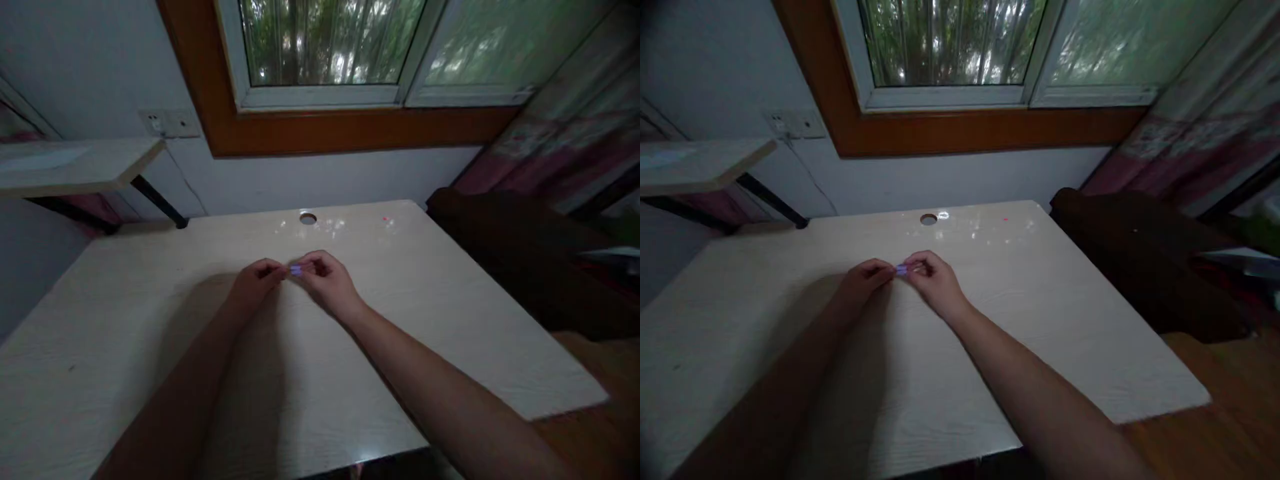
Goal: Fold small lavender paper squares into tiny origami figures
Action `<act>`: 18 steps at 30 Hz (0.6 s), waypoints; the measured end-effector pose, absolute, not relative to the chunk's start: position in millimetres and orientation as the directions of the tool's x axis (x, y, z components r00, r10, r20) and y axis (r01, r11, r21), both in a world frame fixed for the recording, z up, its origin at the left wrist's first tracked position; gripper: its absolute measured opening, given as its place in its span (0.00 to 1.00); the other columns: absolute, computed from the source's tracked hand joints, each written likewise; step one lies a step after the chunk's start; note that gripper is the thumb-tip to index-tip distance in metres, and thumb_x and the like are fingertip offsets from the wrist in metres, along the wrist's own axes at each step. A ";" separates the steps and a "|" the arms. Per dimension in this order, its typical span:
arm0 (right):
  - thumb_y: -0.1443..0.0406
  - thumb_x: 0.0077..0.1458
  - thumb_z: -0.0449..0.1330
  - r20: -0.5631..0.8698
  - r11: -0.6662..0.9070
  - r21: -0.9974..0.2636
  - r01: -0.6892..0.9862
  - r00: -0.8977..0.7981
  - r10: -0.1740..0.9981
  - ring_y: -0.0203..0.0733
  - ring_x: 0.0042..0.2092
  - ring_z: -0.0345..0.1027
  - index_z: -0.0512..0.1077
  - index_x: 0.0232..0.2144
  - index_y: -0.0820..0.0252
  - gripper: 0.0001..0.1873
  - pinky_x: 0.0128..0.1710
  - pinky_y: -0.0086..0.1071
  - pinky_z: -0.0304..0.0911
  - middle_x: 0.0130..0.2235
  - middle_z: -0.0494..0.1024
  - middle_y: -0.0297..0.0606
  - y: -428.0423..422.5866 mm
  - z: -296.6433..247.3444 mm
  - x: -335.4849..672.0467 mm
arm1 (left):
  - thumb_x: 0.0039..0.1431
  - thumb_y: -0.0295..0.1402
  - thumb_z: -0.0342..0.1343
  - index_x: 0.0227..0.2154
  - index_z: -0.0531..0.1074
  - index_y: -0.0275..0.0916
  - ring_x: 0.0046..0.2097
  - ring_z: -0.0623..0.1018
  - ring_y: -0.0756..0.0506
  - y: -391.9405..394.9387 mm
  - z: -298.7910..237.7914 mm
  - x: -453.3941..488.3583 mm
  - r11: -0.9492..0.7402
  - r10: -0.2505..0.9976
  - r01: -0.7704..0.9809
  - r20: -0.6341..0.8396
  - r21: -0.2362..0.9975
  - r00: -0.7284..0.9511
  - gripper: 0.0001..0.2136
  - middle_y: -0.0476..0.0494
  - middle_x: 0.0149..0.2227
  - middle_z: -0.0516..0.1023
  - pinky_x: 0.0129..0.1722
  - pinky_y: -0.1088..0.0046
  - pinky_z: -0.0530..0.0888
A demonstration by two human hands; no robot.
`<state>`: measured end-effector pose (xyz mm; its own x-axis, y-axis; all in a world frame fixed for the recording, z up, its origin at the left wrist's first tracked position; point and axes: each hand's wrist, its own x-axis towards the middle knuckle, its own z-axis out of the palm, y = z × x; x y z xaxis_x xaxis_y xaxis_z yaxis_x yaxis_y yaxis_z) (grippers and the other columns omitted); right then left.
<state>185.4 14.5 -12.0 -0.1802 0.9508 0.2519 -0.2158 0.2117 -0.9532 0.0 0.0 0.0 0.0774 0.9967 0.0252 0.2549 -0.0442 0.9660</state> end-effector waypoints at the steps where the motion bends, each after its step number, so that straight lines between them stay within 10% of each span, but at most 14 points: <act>1: 0.64 0.45 0.71 0.245 0.196 -0.950 -0.242 -0.191 0.951 0.34 0.36 0.71 0.75 0.33 0.57 0.12 0.40 0.30 0.65 0.34 0.77 0.32 15.1 -11.9 185.6 | 0.54 0.43 0.62 0.33 0.77 0.38 0.32 0.72 0.49 0.2 -0.7 0.9 -0.045 0.997 0.236 0.028 0.971 0.075 0.12 0.49 0.29 0.76 0.32 0.74 0.66; 18: 0.66 0.42 0.73 0.098 -0.028 -0.903 -0.430 -0.268 0.959 0.34 0.35 0.72 0.74 0.35 0.57 0.16 0.41 0.33 0.66 0.33 0.79 0.32 22.8 -20.9 183.8 | 0.56 0.39 0.61 0.32 0.77 0.39 0.36 0.74 0.47 -2.5 -2.2 2.6 -0.219 0.970 0.307 0.171 0.926 0.175 0.08 0.47 0.33 0.77 0.37 0.72 0.69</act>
